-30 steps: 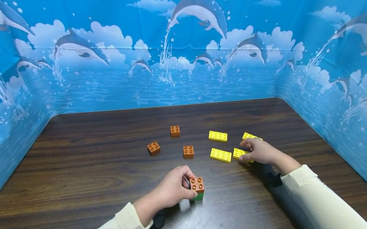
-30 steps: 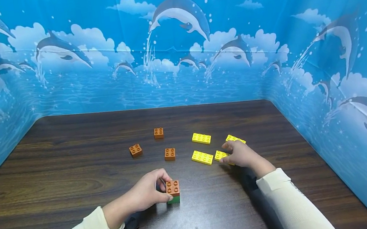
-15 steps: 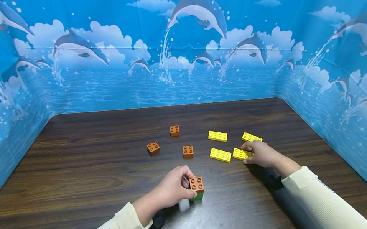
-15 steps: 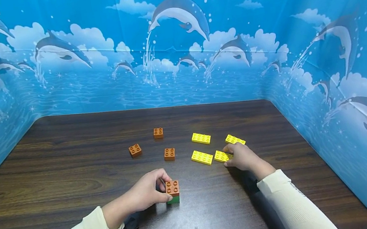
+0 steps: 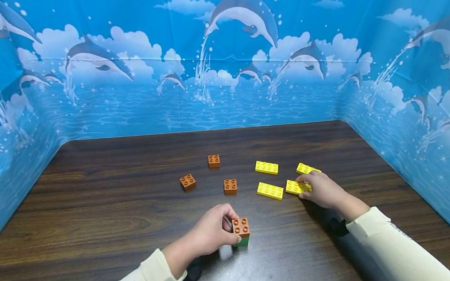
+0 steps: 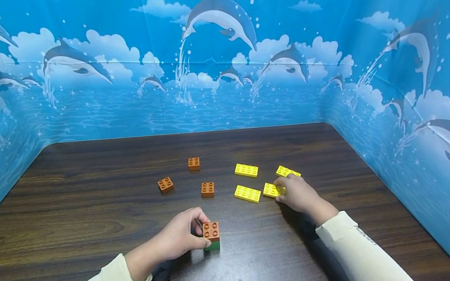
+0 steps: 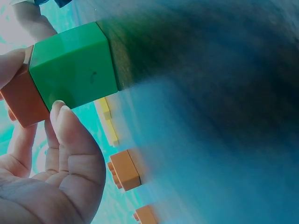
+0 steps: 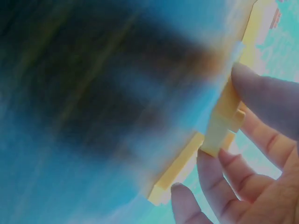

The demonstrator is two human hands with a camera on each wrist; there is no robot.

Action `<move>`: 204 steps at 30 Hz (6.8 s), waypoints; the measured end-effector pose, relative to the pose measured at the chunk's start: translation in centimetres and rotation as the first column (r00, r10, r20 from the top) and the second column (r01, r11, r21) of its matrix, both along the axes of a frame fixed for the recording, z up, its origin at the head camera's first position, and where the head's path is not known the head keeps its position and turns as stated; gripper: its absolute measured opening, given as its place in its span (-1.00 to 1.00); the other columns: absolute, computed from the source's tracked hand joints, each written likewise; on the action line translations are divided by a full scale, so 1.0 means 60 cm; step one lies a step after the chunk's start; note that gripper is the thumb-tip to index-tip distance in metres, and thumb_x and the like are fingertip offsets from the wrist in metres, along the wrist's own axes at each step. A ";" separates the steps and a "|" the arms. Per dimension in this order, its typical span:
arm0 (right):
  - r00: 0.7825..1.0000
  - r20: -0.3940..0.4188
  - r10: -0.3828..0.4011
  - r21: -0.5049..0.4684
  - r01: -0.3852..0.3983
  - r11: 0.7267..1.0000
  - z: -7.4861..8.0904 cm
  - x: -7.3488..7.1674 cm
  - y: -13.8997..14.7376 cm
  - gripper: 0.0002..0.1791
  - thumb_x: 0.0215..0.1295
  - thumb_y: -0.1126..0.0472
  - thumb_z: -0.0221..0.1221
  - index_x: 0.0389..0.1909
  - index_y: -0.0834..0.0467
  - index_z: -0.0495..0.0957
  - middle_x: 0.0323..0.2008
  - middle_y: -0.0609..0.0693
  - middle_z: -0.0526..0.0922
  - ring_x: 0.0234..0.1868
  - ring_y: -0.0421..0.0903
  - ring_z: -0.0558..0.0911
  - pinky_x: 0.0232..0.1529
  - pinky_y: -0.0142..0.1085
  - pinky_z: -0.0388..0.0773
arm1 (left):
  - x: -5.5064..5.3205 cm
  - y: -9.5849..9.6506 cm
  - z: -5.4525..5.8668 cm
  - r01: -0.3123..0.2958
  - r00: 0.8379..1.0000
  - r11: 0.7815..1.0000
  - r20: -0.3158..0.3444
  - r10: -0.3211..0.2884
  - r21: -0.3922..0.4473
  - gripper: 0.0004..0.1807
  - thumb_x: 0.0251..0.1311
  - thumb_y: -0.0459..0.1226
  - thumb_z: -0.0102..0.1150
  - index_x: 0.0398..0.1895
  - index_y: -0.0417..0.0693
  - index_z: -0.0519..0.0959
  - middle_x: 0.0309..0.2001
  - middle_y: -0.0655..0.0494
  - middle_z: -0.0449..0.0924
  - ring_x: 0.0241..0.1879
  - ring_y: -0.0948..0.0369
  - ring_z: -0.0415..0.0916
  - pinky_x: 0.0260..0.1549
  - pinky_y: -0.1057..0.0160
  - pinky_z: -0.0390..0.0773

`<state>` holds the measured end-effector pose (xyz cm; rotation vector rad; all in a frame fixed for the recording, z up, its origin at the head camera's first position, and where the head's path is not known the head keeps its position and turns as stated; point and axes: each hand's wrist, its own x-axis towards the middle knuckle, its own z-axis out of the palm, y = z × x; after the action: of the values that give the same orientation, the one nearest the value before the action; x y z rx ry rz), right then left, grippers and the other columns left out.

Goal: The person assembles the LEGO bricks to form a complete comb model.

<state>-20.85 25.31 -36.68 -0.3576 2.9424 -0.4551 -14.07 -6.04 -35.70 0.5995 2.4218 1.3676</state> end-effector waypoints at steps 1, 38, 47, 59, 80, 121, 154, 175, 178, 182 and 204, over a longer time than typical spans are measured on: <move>1.000 -0.026 -0.005 0.015 0.006 1.000 0.001 0.002 -0.001 -0.55 0.23 0.21 0.28 0.12 0.28 0.51 -0.01 0.24 0.52 0.04 0.21 0.47 0.02 0.09 0.44 | 0.000 0.000 0.000 0.001 1.000 1.000 0.002 -0.001 -0.001 -0.69 -0.14 -0.48 0.40 -0.32 -0.19 0.49 -0.36 0.06 0.40 -0.40 0.22 0.37 -0.41 0.33 0.39; 0.939 -0.250 0.235 -0.107 -0.268 0.958 0.045 0.114 -0.137 -0.49 0.10 0.16 0.39 0.12 0.06 0.56 -0.07 -0.05 0.52 -0.12 -0.13 0.43 -0.18 -0.20 0.48 | -0.003 0.000 -0.005 0.007 1.000 1.000 0.009 -0.007 -0.003 -0.69 -0.11 -0.46 0.39 -0.29 -0.20 0.48 -0.34 0.05 0.41 -0.38 0.20 0.37 -0.40 0.31 0.41; 0.918 -0.239 0.316 -0.174 -0.360 0.916 0.053 0.128 -0.146 -0.51 0.13 0.17 0.37 0.12 0.04 0.55 -0.07 -0.08 0.50 -0.12 -0.16 0.42 -0.16 -0.22 0.47 | -0.001 0.000 -0.003 -0.008 1.000 1.000 0.025 0.008 0.004 -0.65 -0.13 -0.46 0.40 -0.26 -0.23 0.47 -0.33 0.04 0.41 -0.37 0.21 0.38 -0.40 0.32 0.43; 0.901 -0.173 0.397 -0.173 -0.425 0.889 0.054 0.128 -0.156 -0.55 0.18 0.15 0.33 0.12 0.05 0.56 -0.14 -0.14 0.46 -0.12 -0.19 0.41 -0.10 -0.21 0.47 | 0.003 0.002 -0.003 -0.056 0.983 0.994 0.182 0.038 0.098 -0.65 -0.11 -0.51 0.35 -0.25 -0.25 0.43 -0.43 0.01 0.50 -0.46 0.20 0.41 -0.53 0.30 0.40; 0.875 -0.212 0.434 -0.064 -0.456 0.888 0.057 0.126 -0.163 -0.56 0.20 0.10 0.32 0.11 0.08 0.58 -0.18 -0.12 0.45 -0.16 -0.18 0.41 -0.16 -0.25 0.47 | 0.005 0.005 -0.002 -0.088 0.978 0.990 0.200 0.064 0.113 -0.67 -0.08 -0.49 0.36 -0.23 -0.25 0.45 -0.30 -0.02 0.47 -0.45 0.20 0.42 -0.54 0.28 0.42; 0.824 -0.304 0.478 0.128 -0.462 0.878 0.065 0.140 -0.173 -0.56 0.13 0.13 0.37 0.07 0.09 0.62 -0.28 -0.07 0.43 -0.29 -0.16 0.35 -0.31 -0.36 0.41 | 0.006 0.006 -0.001 -0.066 0.987 0.990 0.154 0.047 0.123 -0.67 -0.07 -0.49 0.35 -0.23 -0.24 0.46 -0.21 -0.03 0.43 -0.47 0.21 0.39 -0.57 0.29 0.42; 0.934 0.017 0.357 -0.445 -0.313 0.839 0.044 0.117 -0.155 -0.68 0.23 0.14 0.29 0.00 0.07 0.59 -0.10 -0.09 0.50 -0.16 -0.11 0.42 -0.26 -0.23 0.43 | 0.014 -0.007 -0.001 -0.166 0.936 0.949 0.346 0.065 0.269 -0.58 0.02 -0.39 0.30 -0.02 -0.29 0.46 -0.24 -0.05 0.54 -0.38 0.22 0.47 -0.36 0.27 0.48; 0.938 0.002 0.347 -0.447 -0.309 0.839 0.045 0.118 -0.153 -0.66 0.21 0.17 0.31 0.02 0.08 0.62 -0.19 -0.17 0.49 -0.21 -0.10 0.43 -0.28 -0.31 0.41 | 0.015 -0.006 0.007 -0.161 0.935 0.955 0.349 0.066 0.249 -0.59 0.03 -0.38 0.31 -0.03 -0.28 0.46 -0.23 -0.05 0.54 -0.39 0.22 0.46 -0.38 0.28 0.47; 0.938 0.004 0.347 -0.449 -0.309 0.839 0.047 0.117 -0.152 -0.66 0.22 0.17 0.30 0.02 0.09 0.63 -0.20 -0.17 0.49 -0.22 -0.08 0.44 -0.29 -0.31 0.41 | 0.013 -0.005 0.007 -0.159 0.936 0.956 0.344 0.068 0.245 -0.60 0.04 -0.37 0.31 -0.03 -0.28 0.46 -0.20 -0.03 0.54 -0.38 0.22 0.47 -0.39 0.27 0.47; 0.935 -0.005 0.356 -0.447 -0.320 0.835 0.046 0.116 -0.153 -0.66 0.22 0.17 0.30 0.02 0.11 0.63 -0.21 -0.15 0.49 -0.23 -0.02 0.45 -0.32 -0.32 0.40 | 0.010 -0.005 0.007 -0.152 0.941 0.958 0.333 0.065 0.245 -0.62 0.03 -0.37 0.31 -0.06 -0.27 0.47 -0.11 -0.02 0.51 -0.39 0.22 0.44 -0.40 0.26 0.46; 0.933 0.036 0.358 -0.390 -0.317 0.865 0.047 0.112 -0.159 -0.64 0.21 0.15 0.31 0.03 0.12 0.61 -0.18 -0.10 0.51 -0.21 -0.05 0.44 -0.29 -0.31 0.40 | -0.014 -0.038 0.014 -0.152 0.930 0.951 0.366 0.046 0.269 -0.47 0.07 -0.33 0.30 0.11 -0.34 0.41 0.07 -0.19 0.43 -0.22 0.17 0.49 -0.20 0.16 0.54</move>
<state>-14.16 15.75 -33.87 -0.8495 2.5928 -0.9566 -14.88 -8.34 -34.89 0.2613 2.0009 1.7274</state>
